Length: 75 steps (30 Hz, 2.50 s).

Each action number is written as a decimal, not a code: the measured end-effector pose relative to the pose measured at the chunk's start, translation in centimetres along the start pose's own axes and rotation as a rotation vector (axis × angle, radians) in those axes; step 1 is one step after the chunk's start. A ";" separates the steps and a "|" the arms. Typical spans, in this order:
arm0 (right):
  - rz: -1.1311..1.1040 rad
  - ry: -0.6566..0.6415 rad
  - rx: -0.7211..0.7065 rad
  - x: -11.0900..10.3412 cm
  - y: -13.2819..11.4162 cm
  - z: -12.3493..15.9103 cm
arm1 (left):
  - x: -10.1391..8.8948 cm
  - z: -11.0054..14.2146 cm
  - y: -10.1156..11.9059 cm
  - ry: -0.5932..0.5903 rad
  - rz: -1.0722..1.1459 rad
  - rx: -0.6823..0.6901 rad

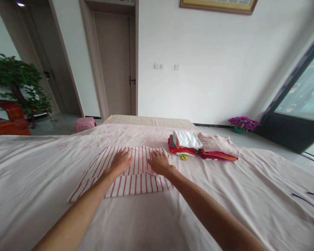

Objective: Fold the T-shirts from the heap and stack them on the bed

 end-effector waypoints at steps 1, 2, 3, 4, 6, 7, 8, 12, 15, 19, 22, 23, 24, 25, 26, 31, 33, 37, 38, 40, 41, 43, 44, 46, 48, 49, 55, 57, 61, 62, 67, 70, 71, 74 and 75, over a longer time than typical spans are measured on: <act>-0.006 0.026 -0.032 0.1 -0.5 -0.4 | 0.4 -0.4 1.0 0.003 0.013 0.048; -0.012 0.047 -0.052 0.3 -0.8 -0.7 | 0.9 -0.6 1.9 0.001 0.023 0.088; -0.016 0.059 -0.075 0.6 -0.9 -1.0 | 1.4 -0.8 2.3 -0.002 0.033 0.115; -0.021 0.061 -0.104 1.1 -0.8 -1.2 | 1.9 -1.0 2.5 -0.006 0.045 0.133; -0.021 0.052 -0.134 2.0 0.1 -1.6 | 2.5 -1.3 1.6 -0.010 0.060 0.139; -0.016 0.049 -0.130 2.4 0.9 -1.8 | 2.7 -1.5 0.6 -0.012 0.059 0.129; -0.009 0.045 -0.118 2.7 1.7 -2.0 | 2.8 -1.7 -0.7 -0.011 0.048 0.113; 0.004 0.021 -0.007 3.2 5.4 -2.7 | 2.8 -2.4 -6.9 -0.009 -0.041 -0.028; -0.010 0.037 0.120 2.9 7.5 -3.0 | 2.6 -2.6 -11.0 0.017 -0.052 -0.167; 0.028 0.076 0.186 1.8 8.6 -3.5 | 2.0 -2.9 -13.2 0.086 -0.048 -0.175; 0.067 0.074 0.223 0.8 8.6 -4.3 | 1.8 -3.6 -13.5 0.095 -0.038 -0.168; 0.079 0.073 0.230 0.4 8.4 -4.6 | 1.7 -4.0 -13.5 0.096 -0.034 -0.172; 0.093 0.070 0.234 0.1 8.2 -4.9 | 1.6 -4.3 -13.6 0.094 -0.029 -0.175; 0.107 0.064 0.235 -0.3 8.0 -5.1 | 1.4 -4.8 -13.6 0.091 -0.025 -0.178; 0.119 0.056 0.232 -0.6 7.8 -5.4 | 1.3 -5.2 -13.7 0.087 -0.020 -0.180; 0.155 0.031 0.232 -1.9 7.2 -5.0 | 0.0 -5.9 -14.2 0.075 -0.001 -0.192; 0.141 0.057 0.238 -2.5 7.5 -4.1 | -1.0 -5.3 -14.2 0.091 0.004 -0.206; 0.048 0.159 0.237 -3.5 8.7 -1.7 | -3.7 -2.5 -13.9 0.209 0.038 -0.199; 0.018 0.180 0.226 -3.5 9.0 -1.1 | -4.4 -1.6 -13.7 0.250 0.055 -0.182; -0.039 0.196 0.198 -3.3 9.4 0.3 | -5.3 0.4 -13.3 0.283 0.082 -0.145; -0.062 0.188 0.190 -3.0 9.5 0.9 | -5.4 1.4 -13.0 0.258 0.091 -0.129; -0.092 0.165 0.196 -2.4 9.6 2.0 | -4.9 3.2 -12.5 0.156 0.105 -0.097; -0.097 0.162 0.202 -2.1 9.6 2.4 | -4.5 3.9 -12.2 0.109 0.110 -0.083; -0.089 0.178 0.190 -2.0 9.4 2.9 | -4.0 4.8 -11.6 0.064 0.112 -0.037; -0.063 0.184 0.142 -2.3 8.8 2.9 | -3.9 5.1 -11.2 0.070 0.101 0.007; -0.051 0.175 0.113 -2.4 8.6 2.9 | -4.1 5.1 -11.2 0.083 0.099 0.016; -0.124 0.216 0.103 -3.3 8.8 3.3 | -5.7 5.8 -11.9 0.189 0.178 0.010; -0.163 0.216 0.095 -3.0 9.1 3.6 | -5.5 6.6 -12.1 0.150 0.161 0.021; -0.220 0.198 0.065 -2.2 9.0 4.1 | -4.6 7.7 -12.2 0.052 0.122 -0.002; -0.232 0.207 0.065 -2.2 9.0 4.2 | -4.5 7.8 -12.3 0.048 0.122 -0.019; -0.264 0.231 0.044 -2.4 9.2 4.5 | -4.4 7.7 -12.2 0.071 0.072 -0.042; -0.280 0.232 0.040 -2.2 9.8 4.8 | -4.7 7.7 -11.7 0.064 -0.004 -0.025; -0.291 0.242 0.053 -2.2 10.1 4.8 | -4.9 7.7 -11.6 0.049 -0.038 -0.024; -0.329 0.296 0.131 -2.5 10.8 4.8 | -5.7 7.7 -11.1 0.001 -0.134 -0.054; -0.340 0.316 0.169 -2.7 10.9 4.8 | -6.1 7.6 -10.9 0.002 -0.154 -0.071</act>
Point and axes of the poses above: each hand's wrist, its own z-axis away from the middle knuckle, its own x-axis out of the palm, y = z × x, the point moved 5 cm from there along -z, towards the middle knuckle, and after that the axes turned 4 degrees about y, right-handed, at the moved point
